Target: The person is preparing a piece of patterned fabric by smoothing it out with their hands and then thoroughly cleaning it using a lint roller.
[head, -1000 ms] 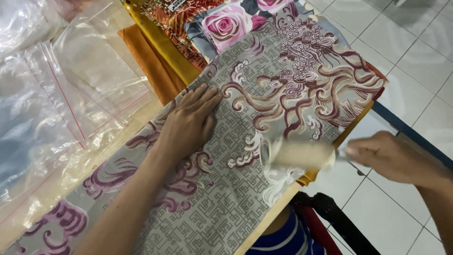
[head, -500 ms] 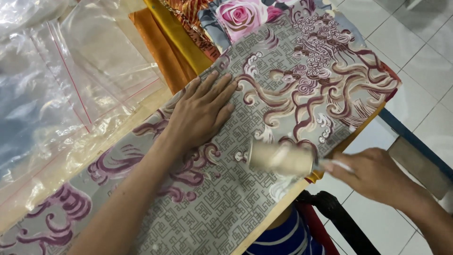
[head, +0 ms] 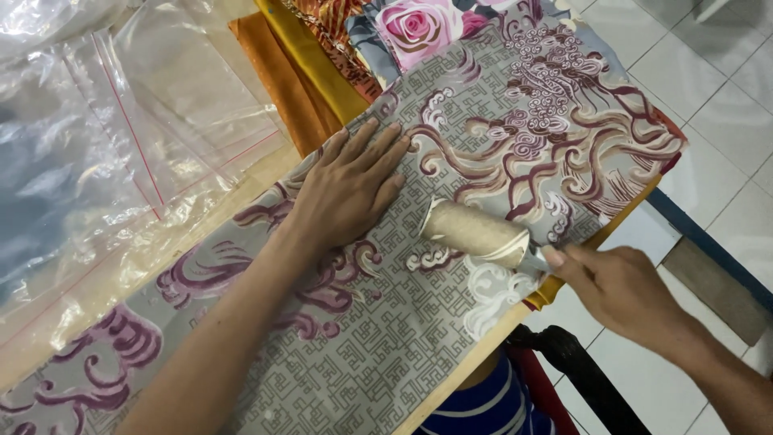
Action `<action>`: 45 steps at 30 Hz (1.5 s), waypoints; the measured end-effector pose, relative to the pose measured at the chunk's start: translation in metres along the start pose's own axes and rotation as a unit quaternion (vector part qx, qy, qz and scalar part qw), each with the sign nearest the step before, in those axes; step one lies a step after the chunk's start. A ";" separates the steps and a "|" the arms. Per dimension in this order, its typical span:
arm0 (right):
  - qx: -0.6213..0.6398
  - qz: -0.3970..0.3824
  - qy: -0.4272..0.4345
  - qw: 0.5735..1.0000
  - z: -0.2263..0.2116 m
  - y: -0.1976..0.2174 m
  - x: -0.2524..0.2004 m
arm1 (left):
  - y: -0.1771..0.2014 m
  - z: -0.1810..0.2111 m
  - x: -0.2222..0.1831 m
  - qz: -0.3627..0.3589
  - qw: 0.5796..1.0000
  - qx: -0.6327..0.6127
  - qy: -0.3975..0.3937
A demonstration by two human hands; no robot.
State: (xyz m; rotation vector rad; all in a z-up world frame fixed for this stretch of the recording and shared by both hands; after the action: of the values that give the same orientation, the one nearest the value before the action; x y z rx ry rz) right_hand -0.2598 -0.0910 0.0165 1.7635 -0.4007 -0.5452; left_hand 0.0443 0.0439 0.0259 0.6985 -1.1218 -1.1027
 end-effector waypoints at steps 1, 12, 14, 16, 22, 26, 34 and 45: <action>-0.026 -0.021 -0.023 0.999 -0.002 -0.004 0.000 | 0.000 0.000 0.000 -0.003 1.000 -0.001 0.002; -0.027 -0.165 0.035 0.985 0.013 -0.016 -0.029 | -0.001 -0.001 0.000 -0.003 1.000 -0.005 0.001; 0.006 -0.173 0.006 0.985 0.026 -0.016 -0.022 | -0.001 -0.001 -0.001 0.000 1.000 -0.005 0.001; 0.038 -0.073 -0.013 0.997 0.035 -0.005 -0.011 | -0.002 -0.001 -0.001 0.002 1.000 0.007 -0.007; -0.111 -0.028 -0.053 0.992 0.011 0.018 0.013 | 0.000 0.001 -0.001 0.016 1.000 0.013 -0.010; -0.146 -0.077 -0.047 0.985 0.027 0.003 0.004 | -0.001 -0.001 0.000 0.009 1.000 0.009 -0.009; -0.003 -0.108 0.048 0.993 0.042 -0.002 -0.004 | 0.000 0.000 -0.001 0.010 1.000 0.008 -0.011; -0.049 -0.010 0.080 0.996 -0.027 -0.012 -0.007 | -0.002 -0.001 0.000 0.010 1.000 0.008 -0.005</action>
State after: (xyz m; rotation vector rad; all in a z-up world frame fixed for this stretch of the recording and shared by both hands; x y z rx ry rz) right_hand -0.2506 -0.0630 0.0112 1.7037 -0.2398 -0.4274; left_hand 0.0450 0.0434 0.0234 0.6936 -1.1453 -1.0836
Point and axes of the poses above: each hand's wrist, its own x-axis towards the middle knuckle, its own y-axis out of the back of the hand, z = x × y, the point moved 6 cm from there along x, towards the middle knuckle, and after that the axes turned 9 degrees about -x, right-handed, at the moved point
